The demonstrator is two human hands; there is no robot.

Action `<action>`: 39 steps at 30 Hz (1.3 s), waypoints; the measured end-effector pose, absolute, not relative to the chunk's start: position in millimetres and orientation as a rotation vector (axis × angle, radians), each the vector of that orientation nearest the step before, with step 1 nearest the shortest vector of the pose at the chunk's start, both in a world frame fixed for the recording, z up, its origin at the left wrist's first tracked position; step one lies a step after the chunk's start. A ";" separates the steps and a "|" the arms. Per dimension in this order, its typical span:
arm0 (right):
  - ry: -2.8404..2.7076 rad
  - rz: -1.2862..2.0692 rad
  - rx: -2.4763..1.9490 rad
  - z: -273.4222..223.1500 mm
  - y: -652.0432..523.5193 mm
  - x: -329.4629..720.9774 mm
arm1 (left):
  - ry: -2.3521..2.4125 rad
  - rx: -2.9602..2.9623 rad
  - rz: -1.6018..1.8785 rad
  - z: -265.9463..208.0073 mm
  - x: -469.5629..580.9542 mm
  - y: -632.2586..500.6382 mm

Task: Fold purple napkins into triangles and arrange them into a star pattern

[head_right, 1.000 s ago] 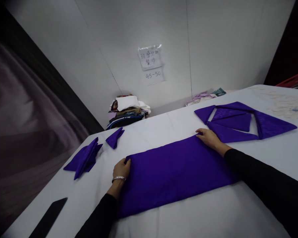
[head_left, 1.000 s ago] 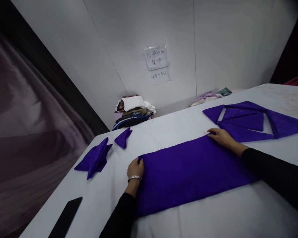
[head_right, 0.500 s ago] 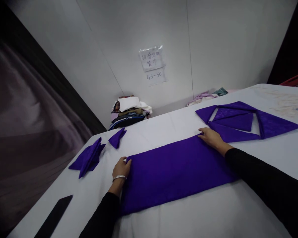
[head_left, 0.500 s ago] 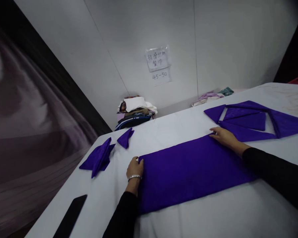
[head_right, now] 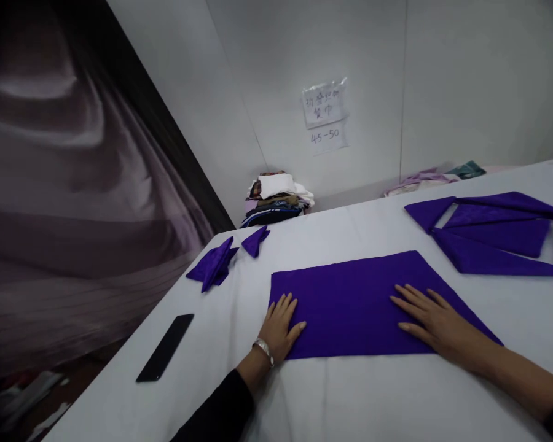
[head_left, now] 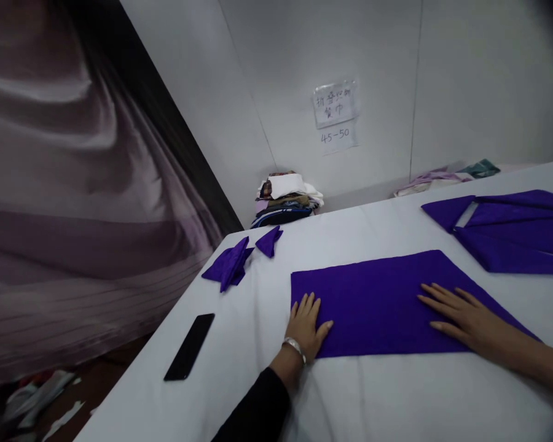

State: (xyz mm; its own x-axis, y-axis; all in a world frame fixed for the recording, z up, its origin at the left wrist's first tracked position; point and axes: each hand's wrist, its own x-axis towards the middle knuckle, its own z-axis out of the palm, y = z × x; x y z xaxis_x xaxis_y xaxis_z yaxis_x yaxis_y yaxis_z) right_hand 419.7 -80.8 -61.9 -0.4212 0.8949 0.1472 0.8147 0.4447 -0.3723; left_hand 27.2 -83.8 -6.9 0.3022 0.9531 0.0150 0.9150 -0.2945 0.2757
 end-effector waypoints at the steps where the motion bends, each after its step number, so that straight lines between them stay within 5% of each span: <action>1: -2.351 0.296 -1.495 -68.2 -82.0 433.3 | 1.713 2.341 0.217 -7.6 25.5 -86.2; 8: -2.207 0.093 -1.720 -46.4 -106.3 438.0 | 1.657 2.383 0.231 5.1 44.8 -100.3; 16: -2.603 0.475 -1.195 -11.6 -127.2 314.9 | 1.360 2.571 0.059 -0.7 97.1 -122.8; 27: -2.247 0.282 -1.873 -27.5 -156.6 484.8 | 1.873 2.469 -0.016 -27.3 -34.7 -134.9; 33: -2.340 0.379 -1.616 1.9 -100.6 390.0 | 1.765 2.459 0.183 13.9 39.6 -83.8; 39: -2.460 0.520 -1.464 7.4 -29.5 297.8 | 1.815 2.420 -0.031 8.8 89.8 -15.8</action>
State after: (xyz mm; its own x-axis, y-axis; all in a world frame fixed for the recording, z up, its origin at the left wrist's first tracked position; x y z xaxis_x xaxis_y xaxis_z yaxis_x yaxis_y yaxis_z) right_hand 297.8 -29.5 7.4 -0.4736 0.8806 0.0168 0.7983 0.4373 -0.4141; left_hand 89.8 -15.8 8.8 0.2821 0.9555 -0.0864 0.9579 -0.2755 0.0808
